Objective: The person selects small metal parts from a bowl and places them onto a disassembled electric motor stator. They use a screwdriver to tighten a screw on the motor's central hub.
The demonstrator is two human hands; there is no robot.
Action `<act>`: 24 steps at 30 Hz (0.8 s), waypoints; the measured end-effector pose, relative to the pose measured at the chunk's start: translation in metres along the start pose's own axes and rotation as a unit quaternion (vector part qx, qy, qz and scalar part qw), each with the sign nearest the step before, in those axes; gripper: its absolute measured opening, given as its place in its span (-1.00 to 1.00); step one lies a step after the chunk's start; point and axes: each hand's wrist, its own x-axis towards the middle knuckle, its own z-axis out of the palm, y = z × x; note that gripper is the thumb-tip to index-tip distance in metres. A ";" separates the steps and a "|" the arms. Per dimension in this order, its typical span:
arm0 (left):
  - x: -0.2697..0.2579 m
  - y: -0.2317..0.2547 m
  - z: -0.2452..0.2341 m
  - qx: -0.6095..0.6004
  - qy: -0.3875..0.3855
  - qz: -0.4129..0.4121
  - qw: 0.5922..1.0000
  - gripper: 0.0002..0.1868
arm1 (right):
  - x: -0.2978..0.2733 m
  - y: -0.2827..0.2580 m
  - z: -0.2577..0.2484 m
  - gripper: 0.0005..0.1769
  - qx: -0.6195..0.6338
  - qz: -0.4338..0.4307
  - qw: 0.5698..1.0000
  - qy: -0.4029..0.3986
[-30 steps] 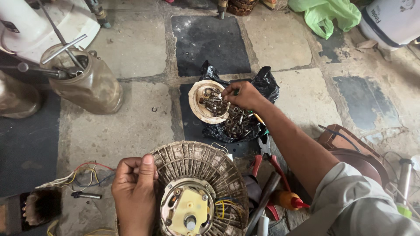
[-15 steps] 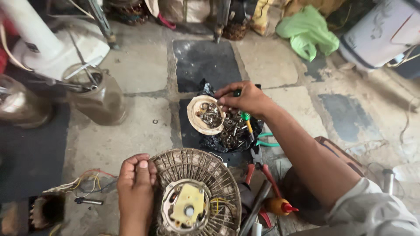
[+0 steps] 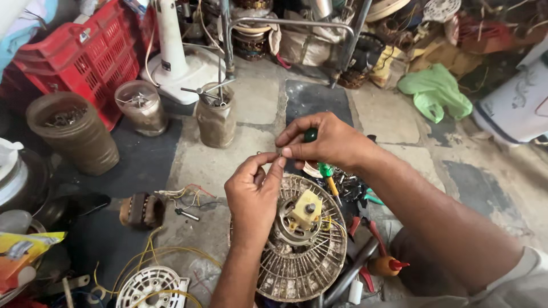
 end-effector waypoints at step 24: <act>0.032 -0.223 -0.081 0.458 0.003 -0.183 0.870 -0.70 | -0.017 0.279 -0.094 -0.74 -0.153 0.188 0.923 0.298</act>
